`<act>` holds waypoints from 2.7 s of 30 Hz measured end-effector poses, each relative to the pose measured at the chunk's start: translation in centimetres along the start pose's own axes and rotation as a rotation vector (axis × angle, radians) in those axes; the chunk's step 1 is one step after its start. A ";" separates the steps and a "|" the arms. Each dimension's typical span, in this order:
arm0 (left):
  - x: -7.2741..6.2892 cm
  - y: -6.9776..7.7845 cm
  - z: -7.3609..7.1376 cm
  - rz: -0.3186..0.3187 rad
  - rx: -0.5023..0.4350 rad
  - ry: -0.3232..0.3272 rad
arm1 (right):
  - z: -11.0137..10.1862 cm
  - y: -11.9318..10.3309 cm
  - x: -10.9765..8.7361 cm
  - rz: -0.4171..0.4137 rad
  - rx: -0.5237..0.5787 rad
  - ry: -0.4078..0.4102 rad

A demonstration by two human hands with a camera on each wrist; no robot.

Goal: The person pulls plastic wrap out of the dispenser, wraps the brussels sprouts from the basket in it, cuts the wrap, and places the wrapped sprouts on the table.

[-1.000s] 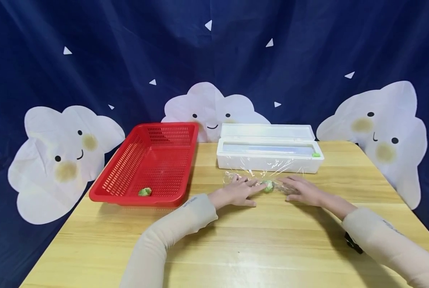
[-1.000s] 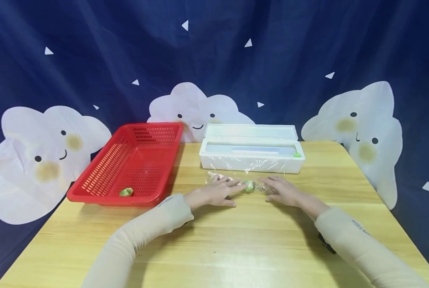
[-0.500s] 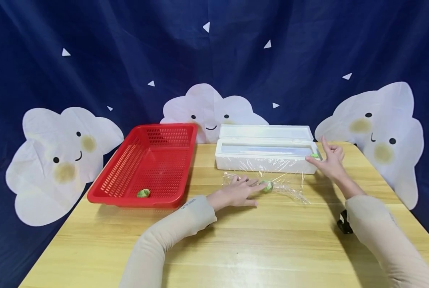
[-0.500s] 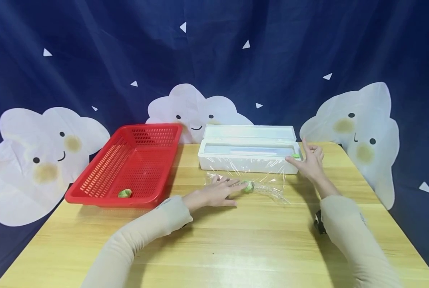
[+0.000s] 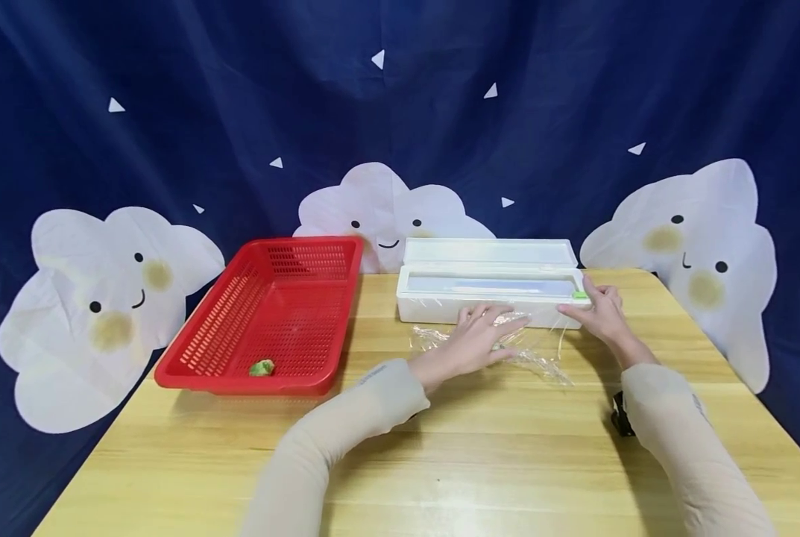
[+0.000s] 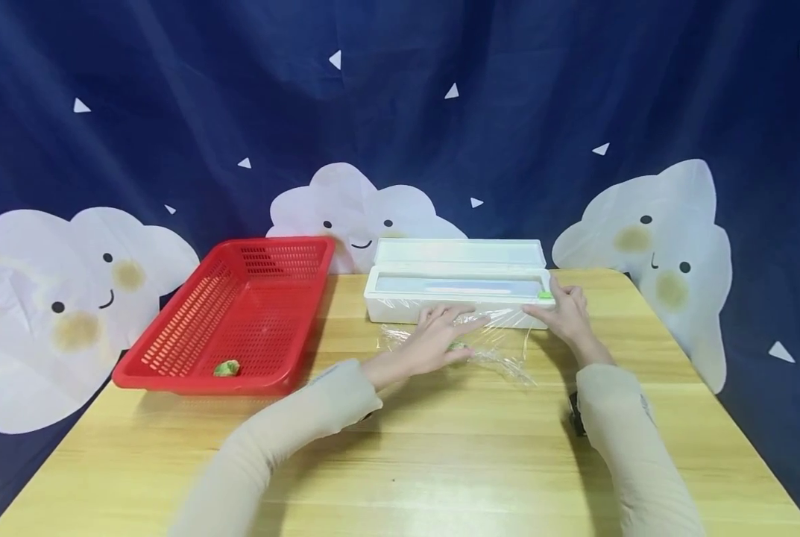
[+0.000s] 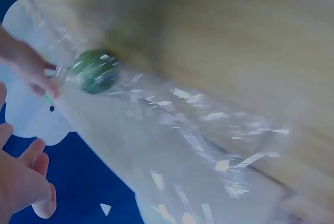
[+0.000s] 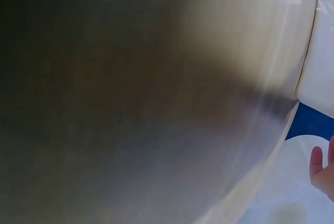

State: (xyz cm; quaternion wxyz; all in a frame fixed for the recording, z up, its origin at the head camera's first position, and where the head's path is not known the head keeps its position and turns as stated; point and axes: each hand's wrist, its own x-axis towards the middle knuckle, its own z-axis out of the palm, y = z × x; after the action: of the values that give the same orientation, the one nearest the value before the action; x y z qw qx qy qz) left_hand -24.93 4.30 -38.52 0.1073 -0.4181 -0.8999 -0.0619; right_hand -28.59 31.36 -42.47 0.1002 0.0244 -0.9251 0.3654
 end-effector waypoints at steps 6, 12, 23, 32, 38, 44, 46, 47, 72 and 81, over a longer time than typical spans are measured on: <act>4.7 1.7 -0.4 -0.117 -0.095 0.099 | -0.1 0.1 0.1 -0.019 0.002 -0.005; 9.3 3.2 1.0 -0.273 -0.149 0.155 | -0.2 0.4 0.1 -0.080 -0.038 0.025; 13.9 4.4 3.9 -0.446 -0.106 0.054 | 0.2 0.8 0.2 -0.128 -0.054 0.084; 15.0 4.9 4.4 -0.487 -0.023 0.086 | 0.1 0.0 0.1 -0.031 -0.093 0.008; 15.6 5.1 4.4 -0.478 -0.012 0.080 | -0.3 -0.1 -0.2 -0.029 -0.127 0.005; 15.8 5.0 4.4 -0.462 -0.004 0.055 | -0.5 0.0 -0.4 -0.041 -0.172 0.019; 15.8 5.1 4.4 -0.460 -0.008 0.052 | -0.6 0.1 -0.5 -0.036 -0.198 0.013; 15.8 5.1 4.4 -0.453 -0.006 0.054 | -0.6 0.1 -0.5 -0.034 -0.212 0.011; 10.2 -2.1 2.1 -0.486 -0.058 0.056 | -0.7 -0.2 0.3 -0.030 -0.218 -0.024; 5.8 -7.0 0.6 -0.639 -0.011 0.139 | -3.1 0.8 1.4 0.008 -0.195 -0.110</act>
State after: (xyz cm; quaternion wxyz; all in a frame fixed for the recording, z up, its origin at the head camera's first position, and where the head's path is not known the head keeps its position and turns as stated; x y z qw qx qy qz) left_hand -34.03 4.24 -37.79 0.1412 -0.1099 -0.9758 -0.1255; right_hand -29.48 34.11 -40.46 0.0499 0.0310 -0.9604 0.2723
